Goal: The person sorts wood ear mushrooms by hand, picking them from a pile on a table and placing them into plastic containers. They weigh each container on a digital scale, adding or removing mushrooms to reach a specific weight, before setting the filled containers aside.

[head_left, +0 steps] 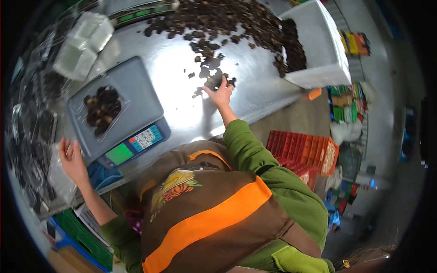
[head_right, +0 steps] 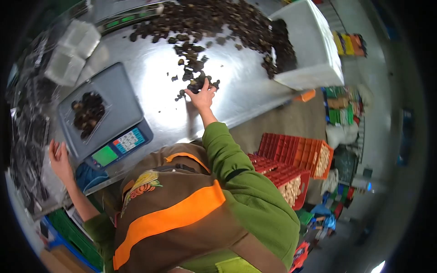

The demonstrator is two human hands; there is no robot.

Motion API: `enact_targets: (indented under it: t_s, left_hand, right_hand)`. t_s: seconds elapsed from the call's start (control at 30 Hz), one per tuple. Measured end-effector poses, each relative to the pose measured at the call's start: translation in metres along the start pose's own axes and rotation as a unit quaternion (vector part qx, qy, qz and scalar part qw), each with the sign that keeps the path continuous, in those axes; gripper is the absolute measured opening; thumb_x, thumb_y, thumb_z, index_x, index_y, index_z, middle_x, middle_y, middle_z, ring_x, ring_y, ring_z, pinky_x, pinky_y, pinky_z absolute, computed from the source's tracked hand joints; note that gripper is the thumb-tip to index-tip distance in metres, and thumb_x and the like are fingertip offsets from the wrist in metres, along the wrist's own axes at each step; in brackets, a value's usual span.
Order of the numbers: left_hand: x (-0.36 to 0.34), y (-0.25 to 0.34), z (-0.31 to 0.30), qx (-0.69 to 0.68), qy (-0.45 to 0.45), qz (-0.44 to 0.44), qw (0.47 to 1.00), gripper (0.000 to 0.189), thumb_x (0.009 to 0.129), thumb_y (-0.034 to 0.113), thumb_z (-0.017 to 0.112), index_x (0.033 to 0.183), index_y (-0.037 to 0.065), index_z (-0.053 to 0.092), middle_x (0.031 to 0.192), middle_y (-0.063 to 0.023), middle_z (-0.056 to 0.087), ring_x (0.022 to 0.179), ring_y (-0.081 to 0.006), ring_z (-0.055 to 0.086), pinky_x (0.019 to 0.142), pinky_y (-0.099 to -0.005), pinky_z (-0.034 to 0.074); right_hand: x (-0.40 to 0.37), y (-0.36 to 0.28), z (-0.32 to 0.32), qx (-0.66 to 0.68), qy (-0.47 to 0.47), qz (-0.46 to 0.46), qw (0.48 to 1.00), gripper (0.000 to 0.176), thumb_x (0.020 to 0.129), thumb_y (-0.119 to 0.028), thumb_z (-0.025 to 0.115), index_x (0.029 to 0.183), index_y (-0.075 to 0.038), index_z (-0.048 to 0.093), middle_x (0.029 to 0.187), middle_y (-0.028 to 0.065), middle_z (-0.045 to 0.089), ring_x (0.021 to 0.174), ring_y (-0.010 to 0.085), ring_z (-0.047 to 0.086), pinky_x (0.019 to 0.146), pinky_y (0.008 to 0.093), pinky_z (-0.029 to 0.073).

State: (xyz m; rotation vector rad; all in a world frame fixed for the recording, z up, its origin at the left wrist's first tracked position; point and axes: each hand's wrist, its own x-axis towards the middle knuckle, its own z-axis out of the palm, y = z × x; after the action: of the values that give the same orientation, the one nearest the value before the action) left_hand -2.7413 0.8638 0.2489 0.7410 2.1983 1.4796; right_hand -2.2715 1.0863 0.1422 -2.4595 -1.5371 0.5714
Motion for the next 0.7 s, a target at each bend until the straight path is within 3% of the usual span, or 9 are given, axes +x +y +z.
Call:
enact_targets:
  t_s: [0.13, 0.23, 0.4, 0.47, 0.5, 0.53, 0.57, 0.67, 0.7]
  left_hand:
    - [-0.007, 0.003, -0.003, 0.038, 0.012, 0.043, 0.998, 0.048, 0.088, 0.018, 0.068, 0.130, 0.000, 0.051, 0.122, -0.0154, 0.057, 0.100, -0.0160, 0.058, 0.088, -0.0300, 0.046]
    - [-0.013, -0.005, -0.003, 0.030, 0.002, 0.039, 0.999, 0.045, 0.089, 0.017, 0.067, 0.128, -0.002, 0.053, 0.123, -0.0156, 0.057, 0.099, -0.0154, 0.059, 0.089, -0.0289, 0.046]
    - [-0.019, -0.020, -0.007, 0.007, -0.014, 0.008, 1.000, 0.043, 0.089, 0.015, 0.066, 0.126, -0.003, 0.054, 0.120, -0.0155, 0.059, 0.100, -0.0149, 0.059, 0.090, -0.0274, 0.045]
    - [-0.018, -0.024, -0.007, -0.006, -0.024, 0.021, 0.999, 0.042, 0.089, 0.013, 0.065, 0.127, -0.002, 0.053, 0.120, -0.0146, 0.058, 0.098, -0.0149, 0.058, 0.084, -0.0275, 0.048]
    - [-0.017, -0.026, -0.007, -0.010, -0.022, 0.022, 0.999, 0.042, 0.089, 0.013, 0.065, 0.127, -0.002, 0.053, 0.120, -0.0146, 0.058, 0.098, -0.0149, 0.058, 0.084, -0.0275, 0.048]
    - [-0.015, -0.028, -0.005, -0.022, -0.029, 0.021, 0.999, 0.041, 0.090, 0.013, 0.065, 0.126, -0.002, 0.054, 0.119, -0.0144, 0.058, 0.098, -0.0149, 0.058, 0.083, -0.0274, 0.049]
    - [-0.014, -0.029, -0.003, -0.034, -0.036, 0.020, 0.999, 0.040, 0.090, 0.013, 0.065, 0.125, -0.002, 0.054, 0.118, -0.0142, 0.059, 0.099, -0.0149, 0.058, 0.083, -0.0273, 0.049]
    - [-0.009, -0.014, 0.012, -0.038, -0.049, 0.001, 0.998, 0.037, 0.090, 0.011, 0.065, 0.122, -0.003, 0.056, 0.115, -0.0134, 0.060, 0.099, -0.0145, 0.058, 0.083, -0.0264, 0.049]
    - [-0.009, -0.009, 0.017, -0.040, -0.050, 0.006, 0.998, 0.037, 0.090, 0.011, 0.065, 0.122, -0.003, 0.056, 0.115, -0.0134, 0.060, 0.099, -0.0145, 0.058, 0.083, -0.0264, 0.049]
  right_hand:
    - [-0.005, -0.010, 0.023, 0.038, 0.047, -0.171, 0.983, 0.060, 0.074, -0.026, 0.076, 0.127, -0.019, 0.048, 0.126, 0.0172, 0.039, 0.109, 0.0368, 0.051, 0.087, 0.0432, 0.048]
    - [-0.003, -0.004, 0.031, 0.087, 0.053, -0.180, 0.978, 0.036, 0.075, -0.017, 0.071, 0.108, -0.014, 0.058, 0.114, 0.0142, 0.049, 0.101, 0.0339, 0.056, 0.085, 0.0412, 0.047]
    - [0.014, 0.013, 0.039, 0.151, 0.128, -0.222, 0.955, 0.024, 0.074, -0.012, 0.069, 0.096, -0.007, 0.060, 0.092, 0.0122, 0.060, 0.090, 0.0297, 0.061, 0.079, 0.0409, 0.050]
    - [0.005, -0.010, 0.024, 0.259, 0.081, -0.192, 0.943, 0.024, 0.075, -0.011, 0.070, 0.095, -0.004, 0.059, 0.088, 0.0105, 0.064, 0.077, 0.0216, 0.063, 0.067, 0.0351, 0.052]
    - [-0.018, -0.042, -0.002, 0.365, -0.040, -0.130, 0.921, 0.020, 0.078, -0.008, 0.069, 0.095, -0.003, 0.059, 0.087, 0.0077, 0.066, 0.070, 0.0138, 0.062, 0.055, 0.0278, 0.051]
    - [-0.013, -0.048, 0.012, 0.404, -0.058, -0.221, 0.886, 0.018, 0.080, -0.007, 0.067, 0.095, -0.003, 0.059, 0.088, 0.0060, 0.065, 0.067, 0.0112, 0.061, 0.047, 0.0253, 0.051]
    - [-0.034, -0.080, -0.004, 0.371, -0.082, -0.267, 0.886, 0.020, 0.081, -0.004, 0.067, 0.099, -0.002, 0.059, 0.090, 0.0062, 0.066, 0.080, 0.0122, 0.063, 0.052, 0.0254, 0.053]
    - [-0.102, -0.161, -0.035, 0.388, -0.240, -0.335, 0.824, 0.022, 0.080, -0.010, 0.068, 0.099, -0.003, 0.061, 0.091, 0.0038, 0.066, 0.083, 0.0100, 0.058, 0.061, 0.0264, 0.055]
    - [-0.110, -0.177, -0.015, 0.388, -0.191, -0.437, 0.789, 0.022, 0.077, -0.011, 0.070, 0.097, -0.005, 0.062, 0.095, 0.0036, 0.065, 0.086, 0.0109, 0.059, 0.071, 0.0292, 0.052]
